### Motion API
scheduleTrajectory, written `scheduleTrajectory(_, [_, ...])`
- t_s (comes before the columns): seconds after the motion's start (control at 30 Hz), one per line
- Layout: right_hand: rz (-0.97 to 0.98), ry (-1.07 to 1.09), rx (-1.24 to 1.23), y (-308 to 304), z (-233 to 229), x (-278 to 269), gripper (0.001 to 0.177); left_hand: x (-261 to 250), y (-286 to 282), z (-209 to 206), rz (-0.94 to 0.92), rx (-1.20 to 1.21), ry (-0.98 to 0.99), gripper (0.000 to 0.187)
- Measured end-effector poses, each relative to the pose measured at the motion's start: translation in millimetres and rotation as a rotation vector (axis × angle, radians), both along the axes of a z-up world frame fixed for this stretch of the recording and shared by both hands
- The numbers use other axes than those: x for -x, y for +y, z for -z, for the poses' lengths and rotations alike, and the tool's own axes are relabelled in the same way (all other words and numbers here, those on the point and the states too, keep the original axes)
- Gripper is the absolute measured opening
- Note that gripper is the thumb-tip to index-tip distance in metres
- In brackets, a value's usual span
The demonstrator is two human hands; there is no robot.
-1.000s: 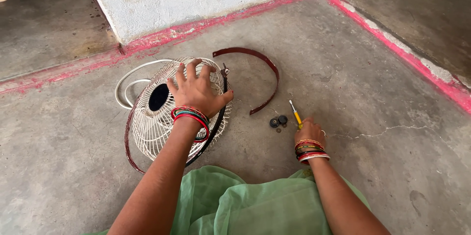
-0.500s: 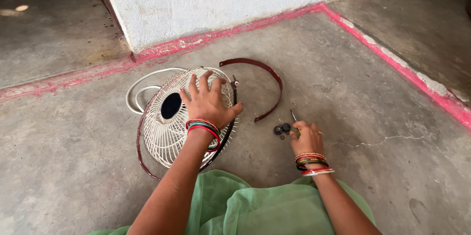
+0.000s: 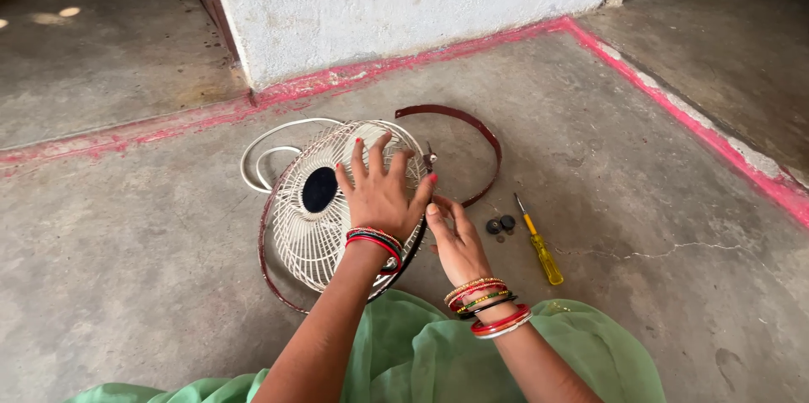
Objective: The person disassembles a small electric fan by removing the front grille, support ring, and fan blades. They use a screwdriver to loosen screws and separate components, placing them on the floor.
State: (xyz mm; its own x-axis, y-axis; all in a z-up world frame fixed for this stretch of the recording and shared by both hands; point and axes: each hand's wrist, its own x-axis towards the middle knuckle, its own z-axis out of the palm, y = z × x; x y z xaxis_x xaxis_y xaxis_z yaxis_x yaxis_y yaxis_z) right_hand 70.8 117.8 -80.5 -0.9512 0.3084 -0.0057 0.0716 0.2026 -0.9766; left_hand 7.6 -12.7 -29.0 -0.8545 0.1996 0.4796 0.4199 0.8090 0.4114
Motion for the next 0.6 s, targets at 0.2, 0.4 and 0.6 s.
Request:
scheduleTrajectory(0.2, [0.007,0.083,-0.057,-9,14,1,0.057,12,-22,17,0.205,-0.175,0.035,0.063])
scheduleTrajectory(0.4, [0.07,0.181,-0.006,-15,31,9,0.048,23,-105,43,0.284,-0.366,-0.035,0.083])
scheduleTrajectory(0.6, [0.113,0.112,0.001,-15,31,12,0.048,26,-177,104,-0.057,-0.377,-0.248,0.097])
